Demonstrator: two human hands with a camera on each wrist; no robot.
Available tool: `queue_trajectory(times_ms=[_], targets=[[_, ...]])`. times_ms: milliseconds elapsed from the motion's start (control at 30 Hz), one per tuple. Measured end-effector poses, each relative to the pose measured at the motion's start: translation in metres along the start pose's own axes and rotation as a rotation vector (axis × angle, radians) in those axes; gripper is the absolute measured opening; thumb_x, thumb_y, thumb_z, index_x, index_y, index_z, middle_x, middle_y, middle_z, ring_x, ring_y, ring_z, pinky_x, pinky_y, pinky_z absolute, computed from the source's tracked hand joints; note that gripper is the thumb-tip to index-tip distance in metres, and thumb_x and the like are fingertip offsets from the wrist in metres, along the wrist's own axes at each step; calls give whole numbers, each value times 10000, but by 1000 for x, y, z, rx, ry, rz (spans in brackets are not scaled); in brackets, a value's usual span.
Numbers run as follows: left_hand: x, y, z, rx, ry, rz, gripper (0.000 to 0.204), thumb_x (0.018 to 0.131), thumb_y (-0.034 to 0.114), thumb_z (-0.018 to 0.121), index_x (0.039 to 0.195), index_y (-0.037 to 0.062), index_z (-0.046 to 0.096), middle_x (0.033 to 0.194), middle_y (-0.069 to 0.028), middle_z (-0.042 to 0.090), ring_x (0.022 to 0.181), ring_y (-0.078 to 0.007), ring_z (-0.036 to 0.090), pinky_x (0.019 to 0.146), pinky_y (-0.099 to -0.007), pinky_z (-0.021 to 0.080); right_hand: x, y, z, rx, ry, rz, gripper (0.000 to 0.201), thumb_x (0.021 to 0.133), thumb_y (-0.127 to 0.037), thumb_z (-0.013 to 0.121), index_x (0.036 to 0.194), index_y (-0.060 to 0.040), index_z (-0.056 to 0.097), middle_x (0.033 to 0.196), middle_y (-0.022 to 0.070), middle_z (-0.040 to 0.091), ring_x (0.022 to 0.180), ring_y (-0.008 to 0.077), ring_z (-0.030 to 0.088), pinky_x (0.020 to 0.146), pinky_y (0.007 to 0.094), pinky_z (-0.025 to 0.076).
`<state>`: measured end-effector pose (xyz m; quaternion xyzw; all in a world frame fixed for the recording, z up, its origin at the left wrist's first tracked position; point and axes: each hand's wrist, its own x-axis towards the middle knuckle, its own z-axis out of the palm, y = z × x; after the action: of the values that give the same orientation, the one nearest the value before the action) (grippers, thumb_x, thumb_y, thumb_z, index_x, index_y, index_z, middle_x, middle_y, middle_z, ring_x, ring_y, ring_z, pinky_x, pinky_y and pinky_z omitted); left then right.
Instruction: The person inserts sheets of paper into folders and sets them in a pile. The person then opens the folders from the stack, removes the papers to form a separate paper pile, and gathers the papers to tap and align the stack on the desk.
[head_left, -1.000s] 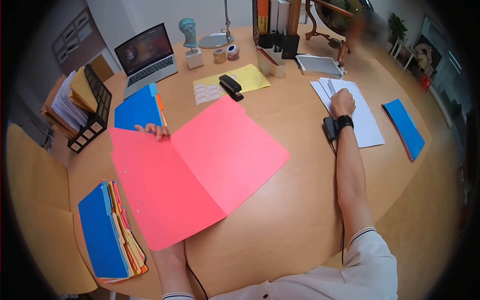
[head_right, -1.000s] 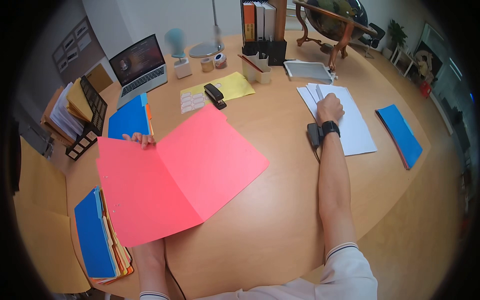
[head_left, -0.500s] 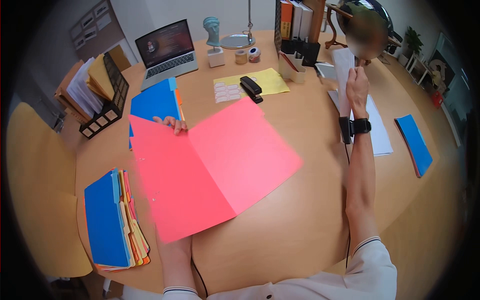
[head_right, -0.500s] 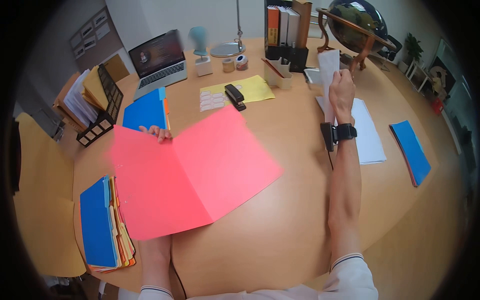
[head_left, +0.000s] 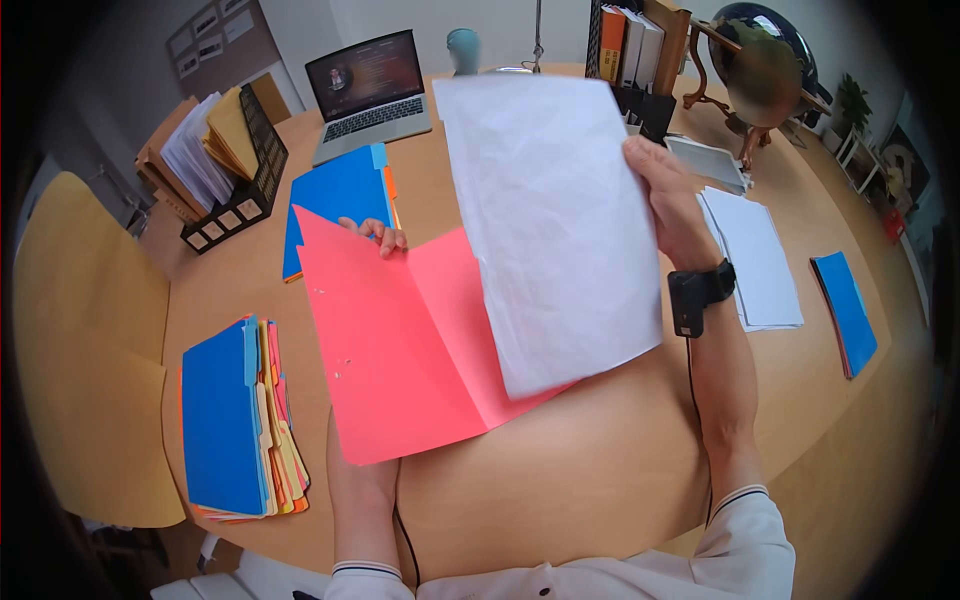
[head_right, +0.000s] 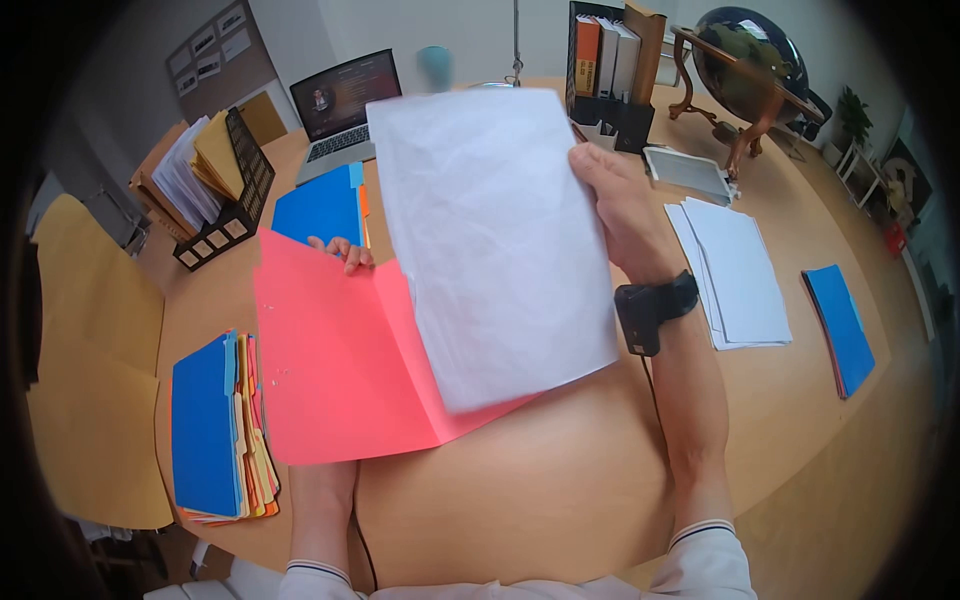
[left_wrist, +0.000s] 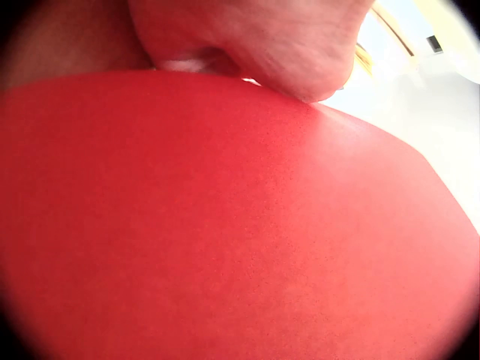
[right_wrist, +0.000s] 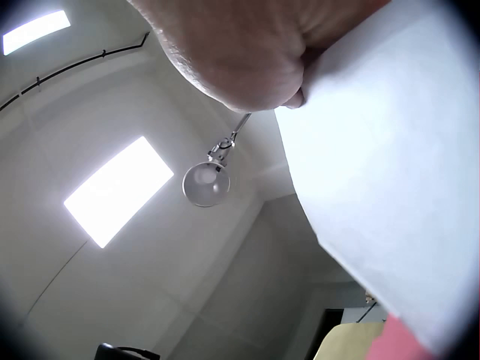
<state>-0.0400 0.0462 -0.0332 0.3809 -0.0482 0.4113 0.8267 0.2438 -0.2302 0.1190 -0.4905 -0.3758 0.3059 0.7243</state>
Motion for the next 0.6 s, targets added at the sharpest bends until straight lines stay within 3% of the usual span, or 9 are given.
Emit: queue_trajectory(times_ms=[67, 100, 200, 267, 400, 500, 567, 600], targets=[[-6, 3, 18, 58, 166, -21, 613, 1065, 605, 262, 852, 90, 518, 634, -47, 506, 797, -273, 577, 878, -395, 514, 5, 19, -1, -19, -10, 96, 237, 1056, -253, 544, 953, -51, 612, 843, -20, 621, 712, 49, 563, 634, 230, 475], [-6, 4, 19, 62, 170, -18, 613, 1065, 605, 262, 852, 90, 518, 634, -47, 506, 797, -273, 577, 878, -395, 514, 7, 31, -1, -16, -15, 98, 237, 1056, -253, 544, 953, -51, 612, 843, -20, 621, 712, 49, 563, 634, 230, 475], [-4, 8, 17, 15, 60, -81, 591, 1068, 591, 287, 866, 90, 529, 631, -47, 500, 820, -273, 585, 887, -397, 513, 4, 52, 8, -163, 15, 247, 162, 990, -196, 585, 922, -53, 618, 790, -24, 586, 666, 53, 525, 573, 236, 426], [-1, 5, 11, -7, -18, -51, 603, 1067, 596, 278, 885, 85, 541, 651, -51, 519, 860, -275, 597, 910, -401, 508, 4, 89, 11, -281, -5, 232, 143, 960, -180, 597, 918, -45, 619, 777, -21, 584, 670, 60, 527, 576, 247, 426], [0, 3, 0, -22, -10, -76, 618, 1066, 605, 253, 895, 88, 545, 672, -51, 537, 874, -277, 601, 924, -405, 502, 2, 137, 12, -612, -48, 136, 125, 870, -139, 629, 899, -18, 626, 761, -3, 600, 677, 88, 537, 590, 273, 434], [1, 7, -2, 40, -16, -60, 639, 1062, 621, 225, 919, 97, 562, 707, -51, 556, 916, -273, 596, 937, -410, 493, 1, 141, 14, -562, 4, 182, 107, 848, -122, 635, 858, -16, 625, 757, 10, 610, 660, 95, 541, 588, 274, 444], [5, 10, -18, 49, -175, -157, 643, 1060, 626, 217, 951, 101, 572, 732, -50, 561, 977, -267, 580, 944, -412, 488, 0, 137, 13, -517, 20, 202, 106, 856, -121, 634, 845, -16, 625, 748, 7, 606, 649, 94, 543, 580, 277, 446], [5, 10, -24, 52, -170, -156, 643, 1060, 626, 217, 951, 101, 572, 732, -50, 561, 977, -267, 580, 944, -412, 488, 0, 134, 13, -475, 44, 219, 109, 864, -121, 632, 832, -17, 626, 739, 5, 603, 638, 93, 544, 572, 281, 448]])
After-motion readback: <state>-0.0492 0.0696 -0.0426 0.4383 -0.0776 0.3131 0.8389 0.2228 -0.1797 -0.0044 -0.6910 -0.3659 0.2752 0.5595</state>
